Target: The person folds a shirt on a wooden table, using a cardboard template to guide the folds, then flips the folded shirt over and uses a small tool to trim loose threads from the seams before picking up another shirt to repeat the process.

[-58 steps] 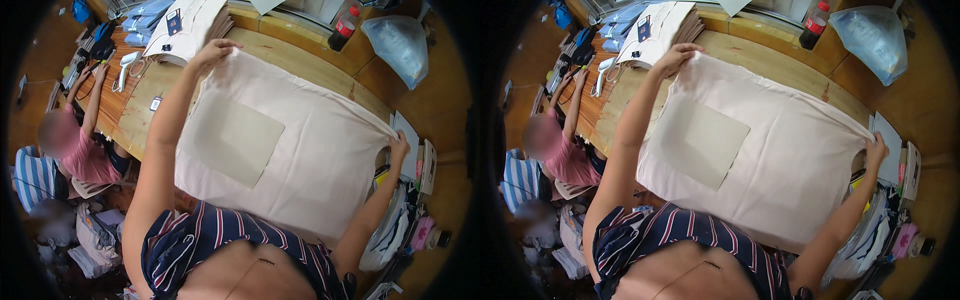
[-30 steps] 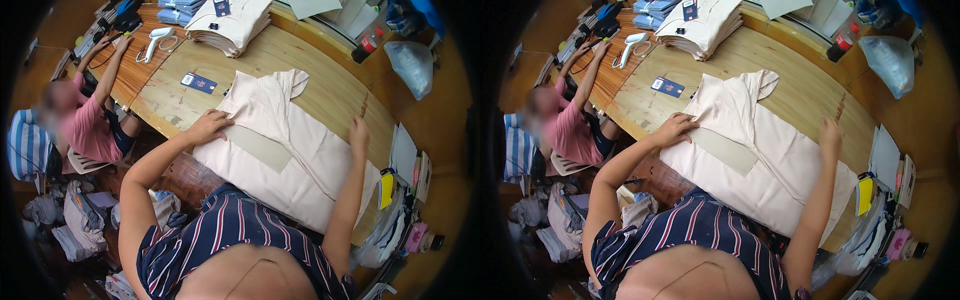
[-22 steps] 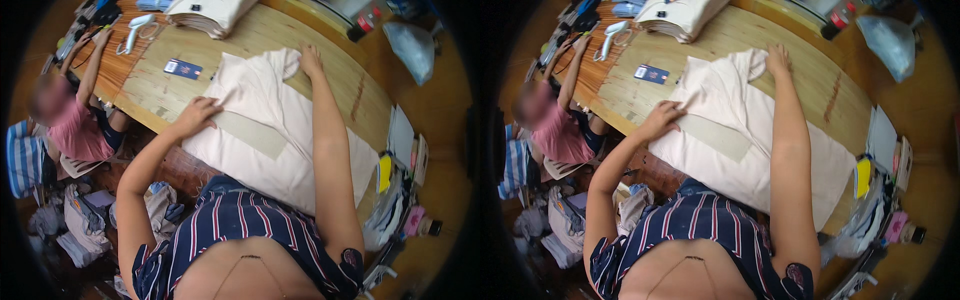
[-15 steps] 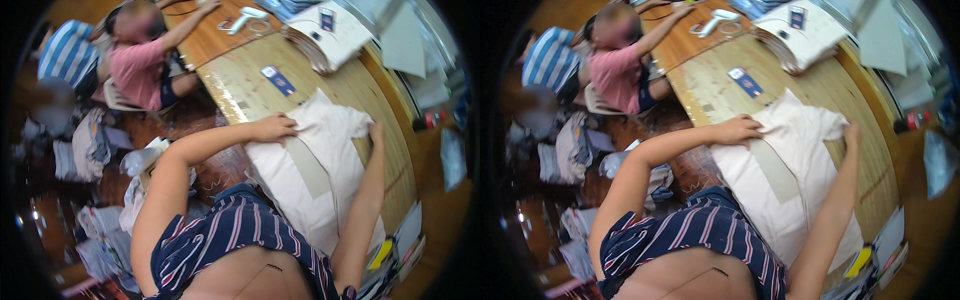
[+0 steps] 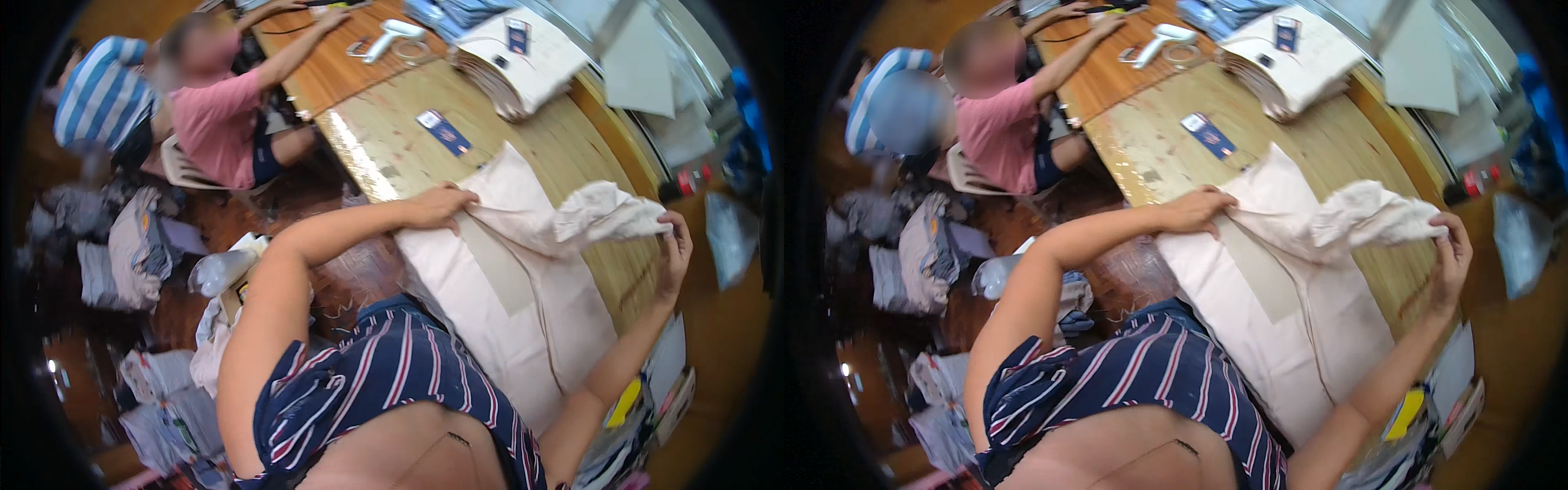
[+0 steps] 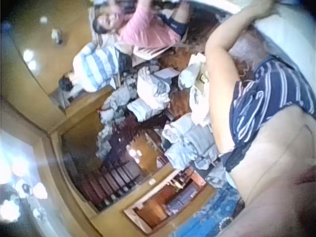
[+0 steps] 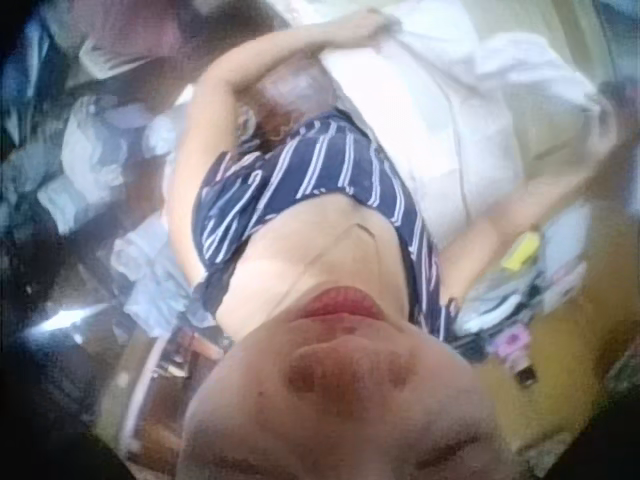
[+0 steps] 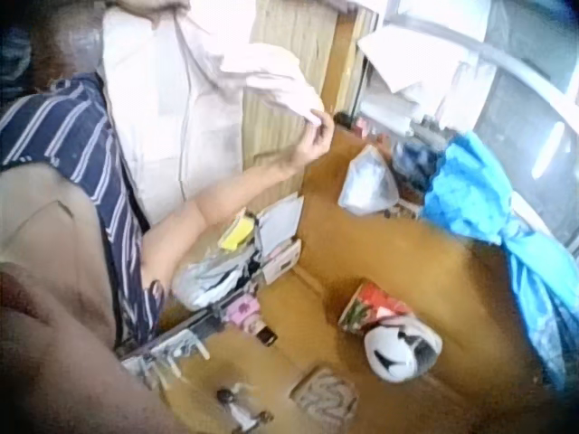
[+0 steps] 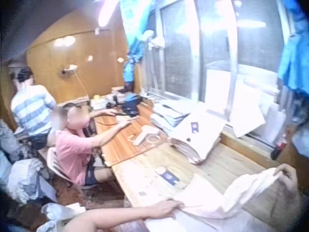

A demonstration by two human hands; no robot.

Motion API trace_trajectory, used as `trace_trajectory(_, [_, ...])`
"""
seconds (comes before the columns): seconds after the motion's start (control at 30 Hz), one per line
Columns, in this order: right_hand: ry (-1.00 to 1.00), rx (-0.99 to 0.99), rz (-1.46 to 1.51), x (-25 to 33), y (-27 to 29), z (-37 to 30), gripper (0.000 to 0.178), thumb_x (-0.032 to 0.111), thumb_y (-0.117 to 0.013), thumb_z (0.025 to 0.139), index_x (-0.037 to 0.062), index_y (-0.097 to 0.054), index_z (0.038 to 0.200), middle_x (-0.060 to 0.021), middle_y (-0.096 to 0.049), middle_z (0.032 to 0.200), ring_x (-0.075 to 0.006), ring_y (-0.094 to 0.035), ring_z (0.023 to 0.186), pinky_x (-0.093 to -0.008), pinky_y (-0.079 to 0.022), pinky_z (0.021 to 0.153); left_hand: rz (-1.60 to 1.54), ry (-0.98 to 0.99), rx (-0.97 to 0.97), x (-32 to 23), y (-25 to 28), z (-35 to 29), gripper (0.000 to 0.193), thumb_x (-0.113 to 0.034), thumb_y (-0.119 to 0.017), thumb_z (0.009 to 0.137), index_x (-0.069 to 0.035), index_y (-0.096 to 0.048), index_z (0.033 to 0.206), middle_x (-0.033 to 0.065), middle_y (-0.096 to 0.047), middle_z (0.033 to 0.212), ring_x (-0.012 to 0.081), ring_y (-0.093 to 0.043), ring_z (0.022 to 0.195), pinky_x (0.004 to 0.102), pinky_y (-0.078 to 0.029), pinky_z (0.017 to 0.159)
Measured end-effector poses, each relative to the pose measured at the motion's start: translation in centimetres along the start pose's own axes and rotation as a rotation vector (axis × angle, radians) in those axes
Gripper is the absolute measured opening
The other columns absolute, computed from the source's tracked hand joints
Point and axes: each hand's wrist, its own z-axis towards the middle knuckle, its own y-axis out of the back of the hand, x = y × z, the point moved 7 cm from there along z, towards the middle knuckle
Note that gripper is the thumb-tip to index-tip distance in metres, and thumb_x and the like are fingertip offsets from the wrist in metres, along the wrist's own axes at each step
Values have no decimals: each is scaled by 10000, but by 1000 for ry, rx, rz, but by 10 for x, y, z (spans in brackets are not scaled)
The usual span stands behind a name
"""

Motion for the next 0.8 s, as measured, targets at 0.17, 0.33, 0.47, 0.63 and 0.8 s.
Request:
trace_trajectory(0.17, [367,213,-202,119,-111,-83,249,200,-671,631,41,-592,806,-59,-560,673,-200,-564,675,-301,-455,646,-68,1,-77,4,-4,-1,714,-171,-716,591,-49,-373,1205,113,-542,1031,227,-499,986,366,-305,912])
trace_trajectory(0.33, [633,702,-169,153,-233,-137,353,98,-467,719,21,-509,1061,-85,-517,822,-230,-557,805,-275,-480,655,-12,44,-7,0,-3,1,662,44,-555,608,-94,-357,1224,95,-517,1035,220,-483,1005,360,-291,900])
trace_trajectory(0.47, [372,460,15,127,-211,-128,360,-7,-502,687,-35,-512,1045,-140,-560,930,-247,-556,847,-306,-479,727,210,-16,136,-18,3,17,718,-27,-617,604,-193,-351,1250,74,-395,1245,261,-387,1120,399,-284,892])
trace_trajectory(0.63, [-209,-568,311,27,-53,-177,206,-48,-515,737,-18,-532,940,-111,-577,924,-153,-567,834,-275,-467,742,356,-9,519,-21,7,76,869,-379,-730,527,-215,-322,1276,15,-524,1122,272,-362,1137,459,-247,893])
trace_trajectory(0.8, [-836,-685,328,-129,-7,-275,176,-15,-549,761,2,-500,929,-78,-560,880,-136,-551,783,-287,-494,682,389,4,447,-5,-6,129,645,-470,-606,696,-181,-374,1224,55,-604,943,234,-442,1047,449,-246,868])
